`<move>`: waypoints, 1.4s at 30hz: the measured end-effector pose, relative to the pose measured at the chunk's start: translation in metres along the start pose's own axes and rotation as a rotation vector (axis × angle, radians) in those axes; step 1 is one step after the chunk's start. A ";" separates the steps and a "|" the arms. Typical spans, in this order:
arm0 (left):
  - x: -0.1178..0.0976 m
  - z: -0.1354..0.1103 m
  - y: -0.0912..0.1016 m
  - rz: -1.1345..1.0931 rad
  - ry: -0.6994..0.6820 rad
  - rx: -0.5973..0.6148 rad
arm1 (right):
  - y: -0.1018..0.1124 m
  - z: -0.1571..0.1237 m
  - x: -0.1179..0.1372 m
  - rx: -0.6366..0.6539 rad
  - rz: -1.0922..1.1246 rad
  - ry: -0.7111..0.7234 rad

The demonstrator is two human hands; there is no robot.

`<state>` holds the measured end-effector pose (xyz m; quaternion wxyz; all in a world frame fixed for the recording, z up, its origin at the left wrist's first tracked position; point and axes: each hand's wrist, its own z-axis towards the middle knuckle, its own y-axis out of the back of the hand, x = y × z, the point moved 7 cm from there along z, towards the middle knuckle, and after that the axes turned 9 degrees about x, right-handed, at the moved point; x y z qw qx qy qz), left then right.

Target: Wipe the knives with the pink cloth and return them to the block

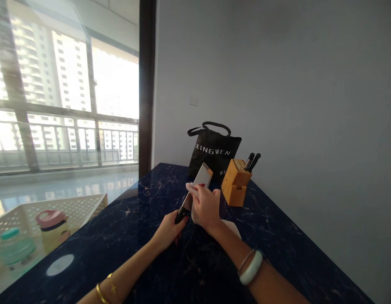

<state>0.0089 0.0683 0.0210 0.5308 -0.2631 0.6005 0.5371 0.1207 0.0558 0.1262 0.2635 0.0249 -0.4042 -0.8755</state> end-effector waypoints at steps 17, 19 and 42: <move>0.016 0.006 -0.004 -0.154 0.092 0.047 | -0.011 0.045 -0.054 0.120 -0.064 -0.225; 0.016 0.007 -0.001 -0.205 0.087 0.023 | -0.027 0.022 -0.041 0.196 0.003 -0.179; 0.030 0.011 0.005 -0.305 0.108 0.058 | -0.049 -0.009 -0.062 0.262 0.225 -0.261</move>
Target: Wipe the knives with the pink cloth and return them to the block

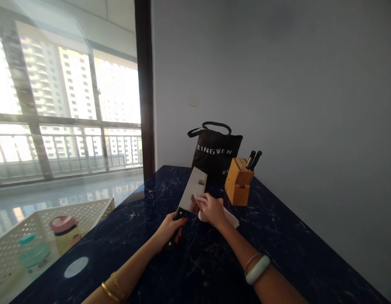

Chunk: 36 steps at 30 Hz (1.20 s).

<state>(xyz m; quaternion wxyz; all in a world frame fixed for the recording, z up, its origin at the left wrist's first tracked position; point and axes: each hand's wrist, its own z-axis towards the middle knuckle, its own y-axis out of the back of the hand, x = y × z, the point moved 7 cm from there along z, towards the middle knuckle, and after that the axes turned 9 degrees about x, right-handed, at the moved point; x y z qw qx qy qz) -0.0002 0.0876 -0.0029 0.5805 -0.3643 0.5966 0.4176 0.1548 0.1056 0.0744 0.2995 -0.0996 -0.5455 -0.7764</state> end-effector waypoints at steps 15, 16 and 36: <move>-0.002 0.001 -0.012 0.159 0.004 0.101 | -0.003 -0.052 0.055 -0.142 -0.123 0.218; -0.001 0.002 -0.012 0.158 0.012 0.102 | -0.003 -0.052 0.053 -0.137 -0.119 0.220; 0.002 0.007 -0.006 -0.210 0.159 0.126 | 0.003 -0.050 0.035 -0.192 -0.072 0.234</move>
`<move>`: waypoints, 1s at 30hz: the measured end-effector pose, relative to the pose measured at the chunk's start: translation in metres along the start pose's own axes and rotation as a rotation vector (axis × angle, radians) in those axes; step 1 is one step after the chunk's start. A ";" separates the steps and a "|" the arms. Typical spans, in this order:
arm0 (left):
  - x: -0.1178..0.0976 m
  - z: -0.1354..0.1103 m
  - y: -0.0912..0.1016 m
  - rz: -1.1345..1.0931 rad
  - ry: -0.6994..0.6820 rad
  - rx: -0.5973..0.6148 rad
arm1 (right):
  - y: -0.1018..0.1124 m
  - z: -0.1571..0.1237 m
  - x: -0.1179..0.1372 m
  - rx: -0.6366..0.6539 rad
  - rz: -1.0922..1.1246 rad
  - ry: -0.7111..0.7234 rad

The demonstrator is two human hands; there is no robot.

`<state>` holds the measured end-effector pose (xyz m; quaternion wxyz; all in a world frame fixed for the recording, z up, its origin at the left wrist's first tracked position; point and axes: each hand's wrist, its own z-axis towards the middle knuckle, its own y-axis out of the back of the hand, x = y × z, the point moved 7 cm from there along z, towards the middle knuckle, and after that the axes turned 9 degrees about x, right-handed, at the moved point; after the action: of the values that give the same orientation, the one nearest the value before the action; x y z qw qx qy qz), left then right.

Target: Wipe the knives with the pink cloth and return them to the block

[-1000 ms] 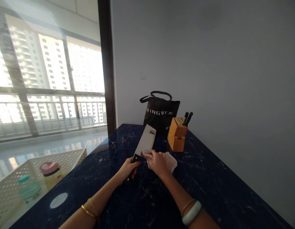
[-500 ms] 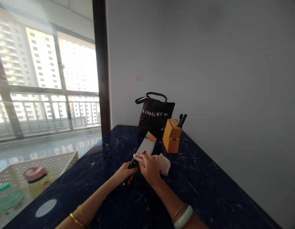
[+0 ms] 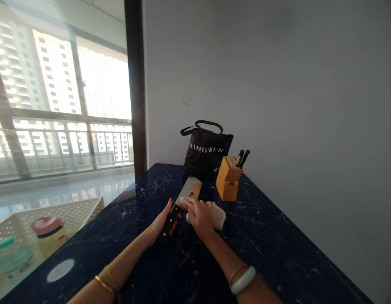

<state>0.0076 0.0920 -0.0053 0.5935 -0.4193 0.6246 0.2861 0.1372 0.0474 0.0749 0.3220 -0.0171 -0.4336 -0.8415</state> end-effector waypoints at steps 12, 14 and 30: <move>-0.001 -0.006 0.008 -0.229 0.110 -0.068 | 0.010 -0.006 -0.053 -0.248 0.062 -0.391; -0.002 -0.006 0.009 -0.248 0.150 -0.071 | 0.014 -0.008 -0.063 -0.286 0.110 -0.452; -0.001 -0.010 -0.004 -0.376 0.090 -0.053 | -0.018 -0.001 0.023 0.169 0.010 0.028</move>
<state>0.0057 0.0821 -0.0020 0.5969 -0.5564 0.5532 0.1675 0.1095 0.0423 0.0683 0.3323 0.0198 -0.4986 -0.8004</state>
